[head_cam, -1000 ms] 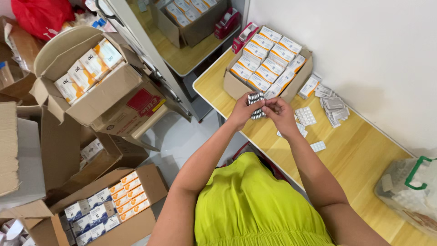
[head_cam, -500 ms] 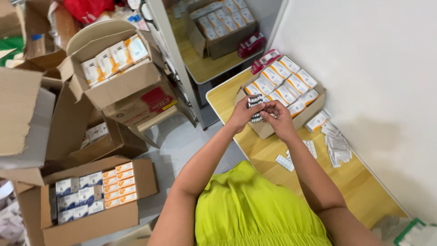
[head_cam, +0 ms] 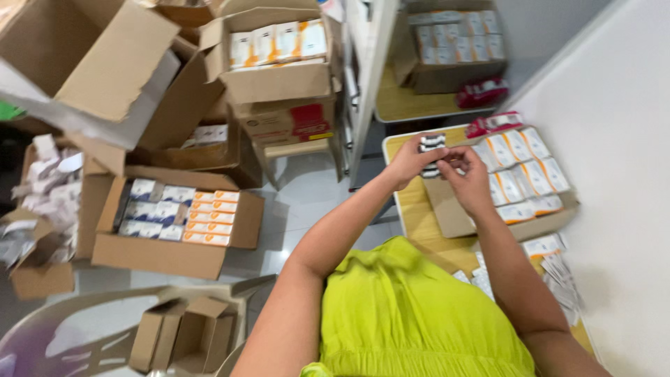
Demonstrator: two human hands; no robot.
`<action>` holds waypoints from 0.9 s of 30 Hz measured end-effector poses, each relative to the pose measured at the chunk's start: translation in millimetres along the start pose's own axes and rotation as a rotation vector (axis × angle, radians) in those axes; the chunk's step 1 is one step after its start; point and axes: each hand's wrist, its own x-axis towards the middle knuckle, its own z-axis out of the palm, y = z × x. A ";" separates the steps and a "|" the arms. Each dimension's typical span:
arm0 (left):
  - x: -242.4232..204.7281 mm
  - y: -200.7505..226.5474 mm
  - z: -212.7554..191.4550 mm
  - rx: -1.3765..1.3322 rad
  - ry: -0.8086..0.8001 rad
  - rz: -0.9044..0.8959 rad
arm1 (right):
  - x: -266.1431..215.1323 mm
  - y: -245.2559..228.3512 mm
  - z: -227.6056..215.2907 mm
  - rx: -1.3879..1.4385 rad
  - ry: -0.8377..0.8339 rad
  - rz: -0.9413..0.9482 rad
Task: The person removes blister packs from a plastic bin, stacks them, and places them into small cardboard boxes. The person also folds and sets aside paper leaflets. The task is performed at a table with multiple boxes and a bin of blister packs.
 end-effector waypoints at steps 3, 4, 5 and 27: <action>3.9 3.9 -19.3 0.002 0.041 0.045 | 11.6 -1.9 15.5 0.015 -0.040 -0.018; 4.7 6.2 -26.4 0.006 0.051 0.052 | 15.2 -2.9 21.5 0.026 -0.047 -0.020; 3.9 8.1 -34.3 0.010 0.062 0.058 | 17.9 -3.1 27.9 0.039 -0.053 -0.022; -51.6 70.3 -175.6 -0.006 0.231 0.139 | 47.5 -68.2 189.0 0.118 -0.218 -0.069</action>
